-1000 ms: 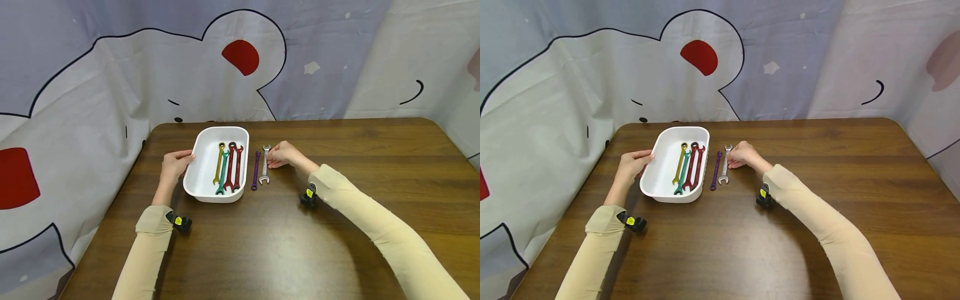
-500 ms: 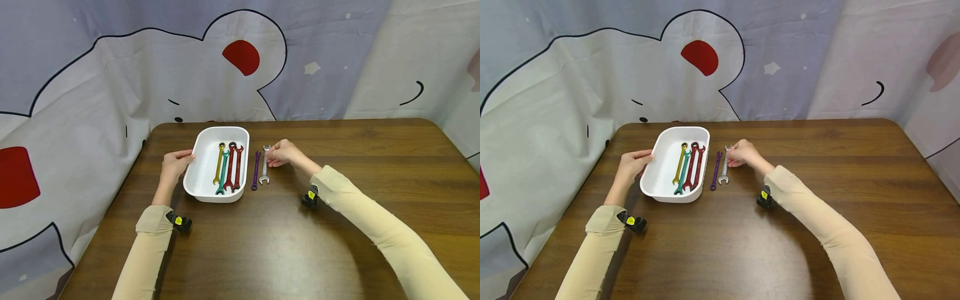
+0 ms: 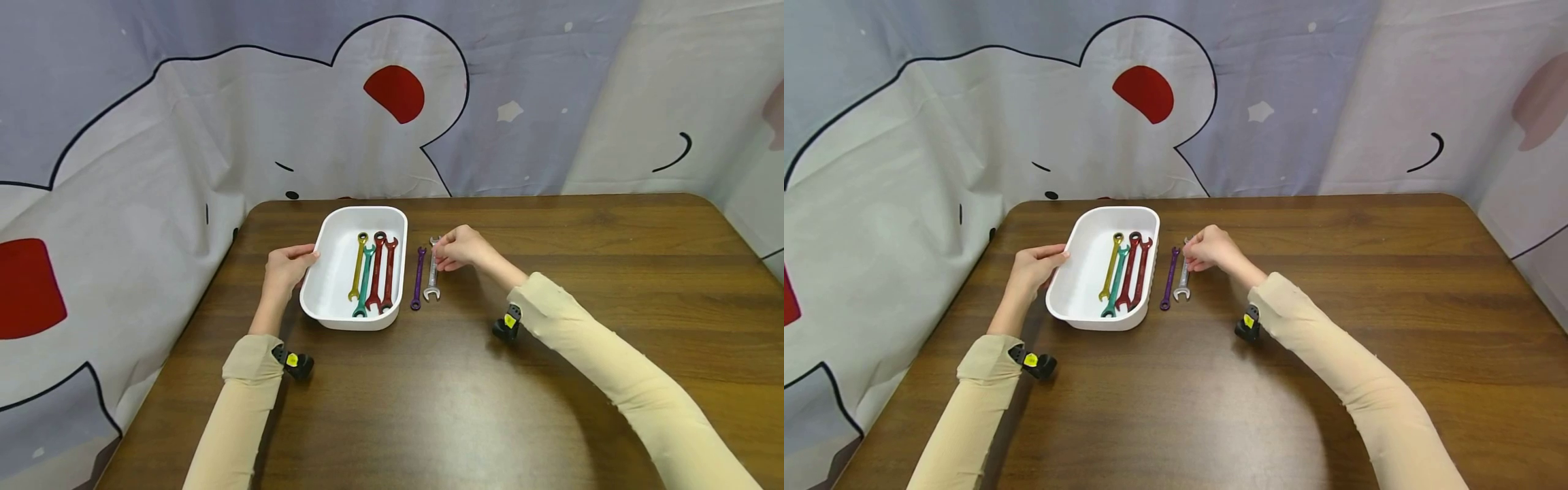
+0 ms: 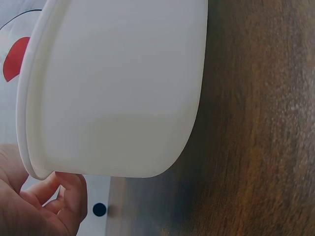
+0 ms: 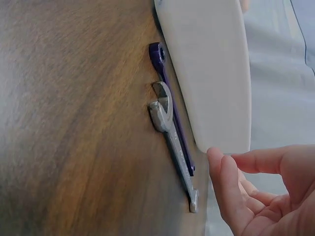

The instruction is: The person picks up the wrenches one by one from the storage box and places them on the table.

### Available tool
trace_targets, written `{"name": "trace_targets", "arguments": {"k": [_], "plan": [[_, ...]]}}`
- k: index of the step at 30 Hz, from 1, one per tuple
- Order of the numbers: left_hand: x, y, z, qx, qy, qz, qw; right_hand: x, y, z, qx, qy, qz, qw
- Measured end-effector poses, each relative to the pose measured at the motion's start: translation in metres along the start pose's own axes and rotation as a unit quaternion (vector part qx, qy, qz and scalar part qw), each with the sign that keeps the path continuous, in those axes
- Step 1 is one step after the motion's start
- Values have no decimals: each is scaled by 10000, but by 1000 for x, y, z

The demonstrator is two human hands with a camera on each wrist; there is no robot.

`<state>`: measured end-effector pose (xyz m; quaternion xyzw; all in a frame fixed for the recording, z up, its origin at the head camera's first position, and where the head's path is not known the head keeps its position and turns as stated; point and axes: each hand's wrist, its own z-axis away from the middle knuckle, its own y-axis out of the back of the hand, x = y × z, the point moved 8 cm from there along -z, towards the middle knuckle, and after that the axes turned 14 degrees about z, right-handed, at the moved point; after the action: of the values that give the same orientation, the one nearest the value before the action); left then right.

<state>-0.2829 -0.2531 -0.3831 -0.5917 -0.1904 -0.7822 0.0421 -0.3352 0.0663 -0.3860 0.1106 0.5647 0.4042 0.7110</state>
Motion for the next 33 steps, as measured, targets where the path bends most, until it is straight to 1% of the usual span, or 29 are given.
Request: {"name": "trace_targets", "arguments": {"k": [7,11,15,26,33], "plan": [[0,0,-1,-5,-33,9,10000,-8,-2,3,15,147,130,9998],[0,0,-1,-7,-23,37,10000,-13,-2,7,105,262,292,9992],[0,1,-1,-13,-1,34,10000,-17,-2,9,166,295,344,9988],[-1,2,0,14,37,-27,10000,-28,-2,15,204,351,178,9990],[-2,-1,-1,-11,54,125,9999,-34,-1,16,198,407,45,9990]]}}
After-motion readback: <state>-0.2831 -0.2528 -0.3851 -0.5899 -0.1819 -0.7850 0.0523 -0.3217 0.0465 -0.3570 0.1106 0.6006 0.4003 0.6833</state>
